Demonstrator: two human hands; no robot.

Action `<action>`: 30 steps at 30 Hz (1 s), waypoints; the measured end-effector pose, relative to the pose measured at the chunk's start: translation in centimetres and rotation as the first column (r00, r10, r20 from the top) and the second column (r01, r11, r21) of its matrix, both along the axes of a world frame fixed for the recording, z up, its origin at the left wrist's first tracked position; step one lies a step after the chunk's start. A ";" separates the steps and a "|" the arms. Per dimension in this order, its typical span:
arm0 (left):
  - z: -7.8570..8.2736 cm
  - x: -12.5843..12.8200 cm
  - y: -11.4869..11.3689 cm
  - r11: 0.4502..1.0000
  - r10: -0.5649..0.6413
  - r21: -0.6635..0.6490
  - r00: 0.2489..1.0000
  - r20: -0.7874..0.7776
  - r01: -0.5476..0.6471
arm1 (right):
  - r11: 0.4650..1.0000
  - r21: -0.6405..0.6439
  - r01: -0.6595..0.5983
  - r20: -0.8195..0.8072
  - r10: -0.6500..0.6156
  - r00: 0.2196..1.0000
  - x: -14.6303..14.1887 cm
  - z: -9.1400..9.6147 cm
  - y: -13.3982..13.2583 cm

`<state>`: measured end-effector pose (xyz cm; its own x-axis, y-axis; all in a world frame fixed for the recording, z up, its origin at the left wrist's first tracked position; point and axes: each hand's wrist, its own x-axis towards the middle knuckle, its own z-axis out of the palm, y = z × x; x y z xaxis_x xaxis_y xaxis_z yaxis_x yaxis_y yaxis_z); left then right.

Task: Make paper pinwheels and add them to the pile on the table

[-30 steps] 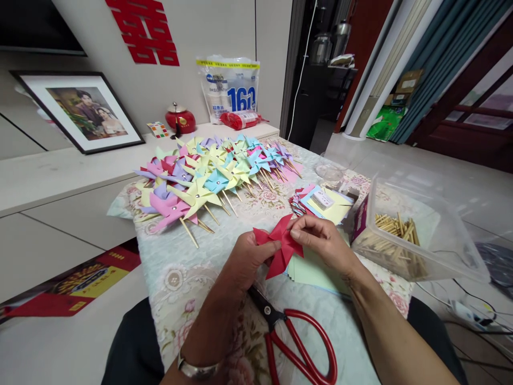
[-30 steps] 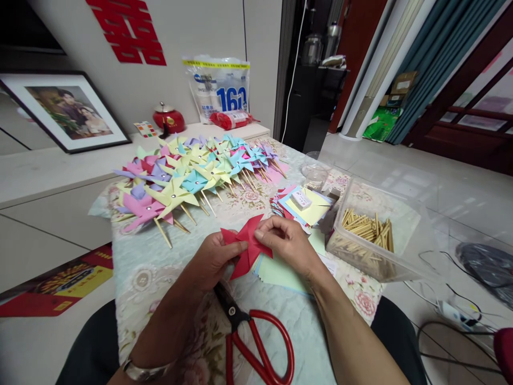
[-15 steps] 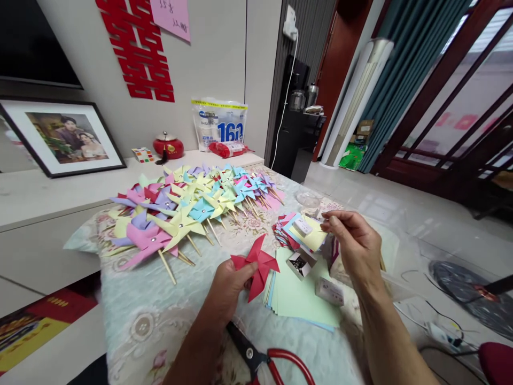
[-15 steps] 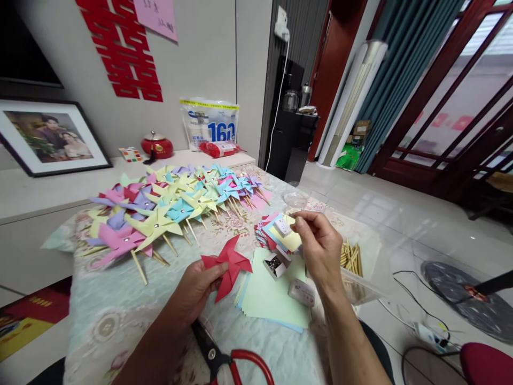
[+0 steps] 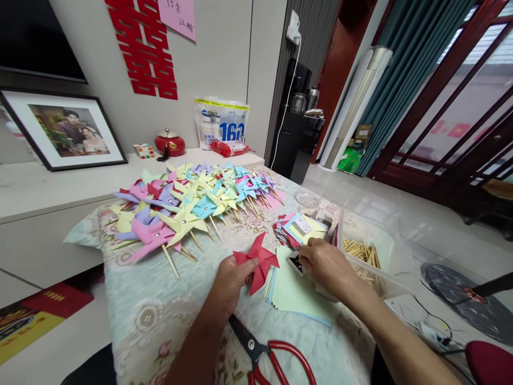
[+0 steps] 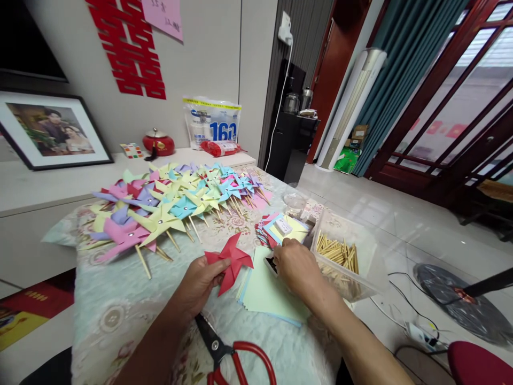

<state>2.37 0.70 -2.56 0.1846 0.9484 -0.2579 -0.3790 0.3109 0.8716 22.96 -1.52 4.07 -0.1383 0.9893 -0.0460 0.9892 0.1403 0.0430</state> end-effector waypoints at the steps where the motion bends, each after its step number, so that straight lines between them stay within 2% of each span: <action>1: -0.1 0.0 0.0 1.000 -0.002 0.008 1.000 -0.005 0.002 | 0.999 -0.003 0.035 0.069 -0.035 0.997 -0.3 -0.5 0.0; 4: -0.3 -0.1 0.1 1.000 0.007 0.007 1.000 -0.022 -0.007 | 0.996 -0.005 0.088 0.152 -0.087 0.985 -1.2 -1.6 0.4; 9: 0.0 0.0 0.0 1.000 0.019 -0.001 1.000 -0.023 -0.019 | 0.990 -0.041 0.132 0.155 -0.125 0.980 -2.2 -2.2 1.4; 13: 0.0 0.1 -0.1 1.000 0.006 0.017 1.000 -0.016 -0.005 | 0.986 -0.048 0.159 0.130 -0.152 0.980 -2.1 -2.4 1.9; 20: -1.0 0.1 0.3 1.000 0.009 0.025 0.998 -0.061 -0.008 | 0.986 -0.037 0.160 0.045 -0.158 0.986 -1.3 -3.2 1.9; 30: -1.3 0.4 0.0 1.000 -0.012 0.016 0.998 -0.068 0.013 | 0.982 -0.063 0.178 -0.047 -0.181 0.982 -0.8 -3.2 1.3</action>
<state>2.78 0.65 -3.81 0.1794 0.9503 -0.2545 -0.3150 0.3005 0.9002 22.19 -0.19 0.85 0.0376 0.9941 -0.1015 0.9992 -0.0390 -0.0126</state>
